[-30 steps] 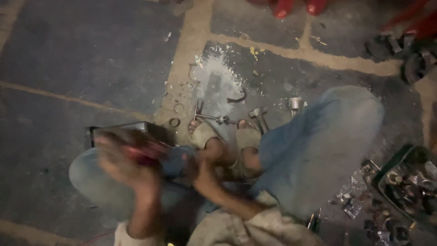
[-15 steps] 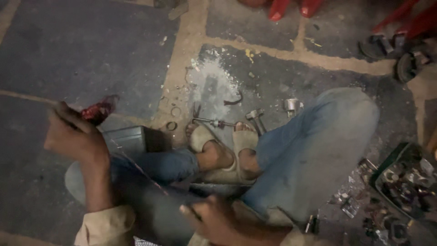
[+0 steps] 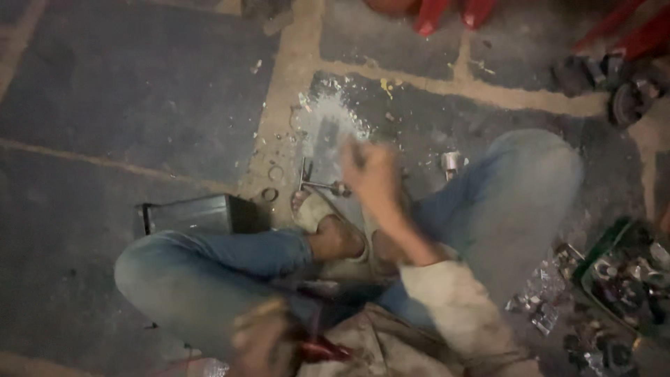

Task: The person sits on the floor and winds copper wire around a cylindrical metal core using both hands. They then use a hammer to tap the core while holding it steady.

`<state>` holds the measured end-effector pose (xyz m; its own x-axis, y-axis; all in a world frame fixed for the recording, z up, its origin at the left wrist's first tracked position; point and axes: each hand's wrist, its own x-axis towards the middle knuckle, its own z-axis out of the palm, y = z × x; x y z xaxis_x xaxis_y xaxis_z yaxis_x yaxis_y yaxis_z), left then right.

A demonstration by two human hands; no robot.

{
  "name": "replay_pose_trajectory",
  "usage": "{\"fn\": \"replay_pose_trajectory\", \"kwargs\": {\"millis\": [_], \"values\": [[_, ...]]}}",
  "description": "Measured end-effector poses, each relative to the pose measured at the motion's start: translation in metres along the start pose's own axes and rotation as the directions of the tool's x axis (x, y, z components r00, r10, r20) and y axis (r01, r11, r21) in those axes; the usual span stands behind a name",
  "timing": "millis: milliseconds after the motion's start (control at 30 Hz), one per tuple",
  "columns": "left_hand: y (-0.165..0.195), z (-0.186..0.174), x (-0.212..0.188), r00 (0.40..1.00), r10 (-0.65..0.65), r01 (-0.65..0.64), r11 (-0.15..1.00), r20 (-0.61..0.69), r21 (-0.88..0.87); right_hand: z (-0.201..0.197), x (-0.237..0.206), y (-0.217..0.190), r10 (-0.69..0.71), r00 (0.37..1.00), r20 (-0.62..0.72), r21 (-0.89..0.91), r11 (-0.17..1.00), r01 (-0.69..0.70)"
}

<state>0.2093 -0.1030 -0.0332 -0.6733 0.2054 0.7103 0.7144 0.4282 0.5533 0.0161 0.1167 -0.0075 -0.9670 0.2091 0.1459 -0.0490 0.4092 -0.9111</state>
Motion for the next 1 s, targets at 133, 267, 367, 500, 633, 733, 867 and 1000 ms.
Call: {"fn": "replay_pose_trajectory", "kwargs": {"millis": [133, 267, 367, 500, 633, 733, 867, 1000], "values": [[-0.024, -0.019, 0.046, 0.886, -0.152, 0.15, 0.988, -0.438, -0.041, 0.077, -0.087, 0.058, -0.094, 0.995, 0.017, -0.196, 0.976, 0.095], [-0.025, -0.04, 0.078, 0.694, -0.352, 0.453, 0.892, -0.628, 0.0, 0.07, -0.187, 0.072, -0.071, 0.857, 0.51, 0.004, 0.997, 0.081], [-0.056, -0.042, 0.109, 0.65, -0.303, 0.535, 0.833, -0.697, 0.137, 0.046, -0.199, 0.038, -0.232, 0.667, 0.708, 0.142, 0.972, 0.188], [-0.12, -0.04, 0.116, 0.788, -0.226, 0.546, 0.686, -0.573, 0.48, -0.001, -0.191, -0.037, -0.398, 0.651, 0.647, 0.281, 0.918, 0.281], [-0.144, -0.022, 0.064, 0.944, -0.199, 0.33, 0.613, -0.264, 0.718, -0.046, -0.15, -0.065, -0.687, 0.497, 0.529, 0.451, 0.724, 0.521], [-0.123, 0.001, 0.02, 0.976, -0.215, 0.146, 0.764, 0.034, 0.628, -0.069, -0.115, -0.062, -0.556, 0.788, 0.264, 0.121, 0.83, 0.545], [-0.06, 0.029, -0.002, 0.966, -0.02, -0.031, 0.981, 0.258, 0.19, -0.048, -0.041, -0.023, -0.391, 0.913, 0.114, -0.091, 0.911, 0.402], [-0.016, 0.017, 0.025, 0.981, 0.115, -0.083, 0.977, -0.157, 0.194, 0.031, -0.026, 0.039, -0.114, 0.991, 0.063, -0.18, 0.976, 0.124]]}}
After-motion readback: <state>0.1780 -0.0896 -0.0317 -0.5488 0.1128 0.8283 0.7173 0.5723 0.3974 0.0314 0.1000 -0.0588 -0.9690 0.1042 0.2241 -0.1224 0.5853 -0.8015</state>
